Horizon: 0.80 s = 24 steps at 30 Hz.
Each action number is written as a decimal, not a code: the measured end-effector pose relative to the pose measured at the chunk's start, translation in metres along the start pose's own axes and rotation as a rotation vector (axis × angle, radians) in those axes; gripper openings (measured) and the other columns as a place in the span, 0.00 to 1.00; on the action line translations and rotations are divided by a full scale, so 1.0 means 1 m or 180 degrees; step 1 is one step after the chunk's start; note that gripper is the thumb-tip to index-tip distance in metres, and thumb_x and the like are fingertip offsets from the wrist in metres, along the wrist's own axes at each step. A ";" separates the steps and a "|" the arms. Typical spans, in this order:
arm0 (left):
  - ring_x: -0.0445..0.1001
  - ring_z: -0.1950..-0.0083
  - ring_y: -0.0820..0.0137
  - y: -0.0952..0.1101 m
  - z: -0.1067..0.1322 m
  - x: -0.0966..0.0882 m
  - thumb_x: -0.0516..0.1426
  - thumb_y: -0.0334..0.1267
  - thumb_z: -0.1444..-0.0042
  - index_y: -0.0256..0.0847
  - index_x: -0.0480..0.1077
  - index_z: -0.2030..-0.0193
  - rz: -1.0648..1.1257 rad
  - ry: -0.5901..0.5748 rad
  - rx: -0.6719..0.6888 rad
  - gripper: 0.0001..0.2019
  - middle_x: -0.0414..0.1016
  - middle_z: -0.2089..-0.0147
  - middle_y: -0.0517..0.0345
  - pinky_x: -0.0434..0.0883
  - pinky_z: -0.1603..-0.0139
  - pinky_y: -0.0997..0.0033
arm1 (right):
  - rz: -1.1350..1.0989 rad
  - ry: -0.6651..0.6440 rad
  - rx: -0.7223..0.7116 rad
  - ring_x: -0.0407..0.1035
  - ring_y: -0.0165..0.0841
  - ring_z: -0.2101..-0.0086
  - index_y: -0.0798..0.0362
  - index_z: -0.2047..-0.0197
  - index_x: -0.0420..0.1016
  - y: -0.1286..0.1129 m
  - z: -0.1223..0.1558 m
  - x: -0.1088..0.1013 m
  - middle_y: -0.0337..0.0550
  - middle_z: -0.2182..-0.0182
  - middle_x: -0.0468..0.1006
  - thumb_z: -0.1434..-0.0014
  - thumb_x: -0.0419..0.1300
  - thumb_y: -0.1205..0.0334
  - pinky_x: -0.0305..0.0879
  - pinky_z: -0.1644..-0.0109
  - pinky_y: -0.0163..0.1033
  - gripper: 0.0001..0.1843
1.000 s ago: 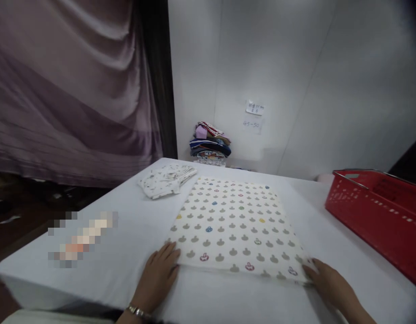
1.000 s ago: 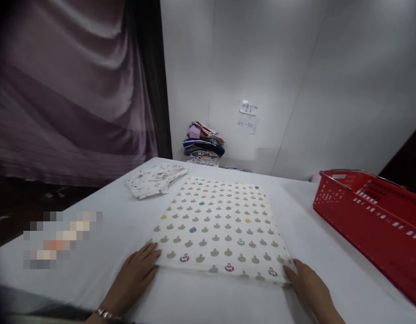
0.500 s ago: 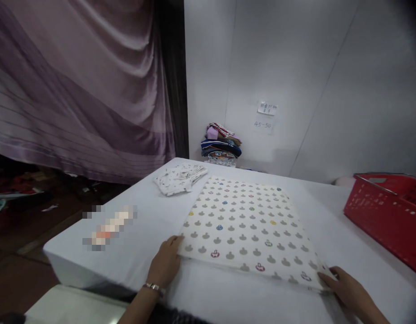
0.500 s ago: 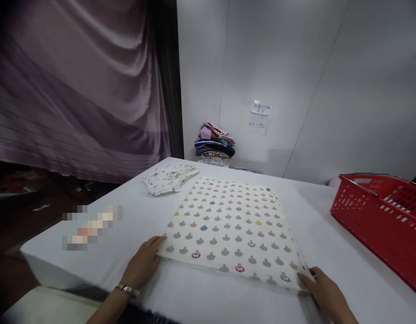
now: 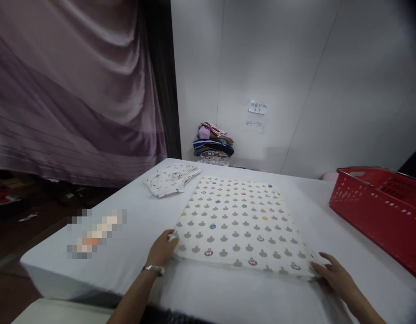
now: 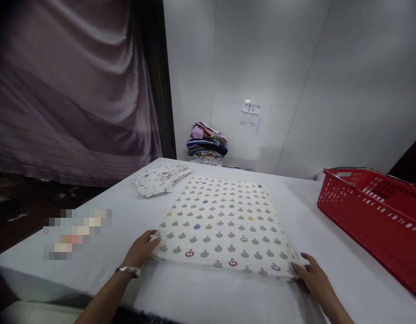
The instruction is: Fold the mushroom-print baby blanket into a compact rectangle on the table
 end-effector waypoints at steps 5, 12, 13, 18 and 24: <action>0.75 0.58 0.64 -0.001 0.005 -0.002 0.53 0.40 0.49 0.36 0.62 0.49 0.0029 0.0226 -0.0121 0.20 0.74 0.57 0.48 0.69 0.57 0.66 | 0.0537 0.0486 -0.0935 0.71 0.42 0.64 0.54 0.51 0.67 -0.038 0.004 -0.013 0.54 0.56 0.73 0.53 0.50 0.40 0.66 0.58 0.47 0.33; 0.75 0.61 0.65 -0.009 0.004 0.014 0.55 0.40 0.50 0.37 0.67 0.59 0.0917 -0.0025 -0.0305 0.13 0.75 0.59 0.50 0.71 0.67 0.70 | -0.0703 -0.1411 -0.1420 0.72 0.37 0.67 0.52 0.54 0.70 -0.180 0.059 0.121 0.44 0.64 0.76 0.48 0.51 0.48 0.69 0.64 0.41 0.23; 0.75 0.63 0.65 -0.006 0.005 0.015 0.55 0.39 0.51 0.38 0.67 0.61 0.1007 -0.0055 -0.0272 0.11 0.75 0.61 0.52 0.71 0.69 0.71 | -0.0765 -0.1575 -0.1652 0.71 0.36 0.66 0.51 0.52 0.69 -0.208 0.076 0.141 0.44 0.64 0.76 0.46 0.51 0.50 0.69 0.63 0.41 0.22; 0.73 0.69 0.69 0.016 0.008 0.014 0.55 0.37 0.54 0.39 0.66 0.66 0.1507 -0.0137 -0.0210 0.07 0.73 0.69 0.58 0.70 0.73 0.73 | -0.0108 -0.1744 -0.2724 0.66 0.40 0.54 0.51 0.39 0.58 -0.313 0.154 0.218 0.48 0.48 0.68 0.49 0.58 0.51 0.63 0.50 0.45 0.35; 0.69 0.72 0.71 0.022 0.005 0.016 0.57 0.40 0.58 0.38 0.66 0.72 0.1839 -0.0340 -0.0227 0.08 0.68 0.76 0.62 0.68 0.74 0.74 | 0.0711 -0.1437 -0.3058 0.62 0.47 0.50 0.56 0.36 0.49 -0.357 0.179 0.271 0.56 0.47 0.65 0.50 0.58 0.56 0.61 0.51 0.51 0.40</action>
Point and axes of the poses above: each hand's wrist, its own z-axis away from the middle knuckle, its own x-axis out of the palm, y = z × x, the point moved 10 cm from there along -z, towards the middle knuckle
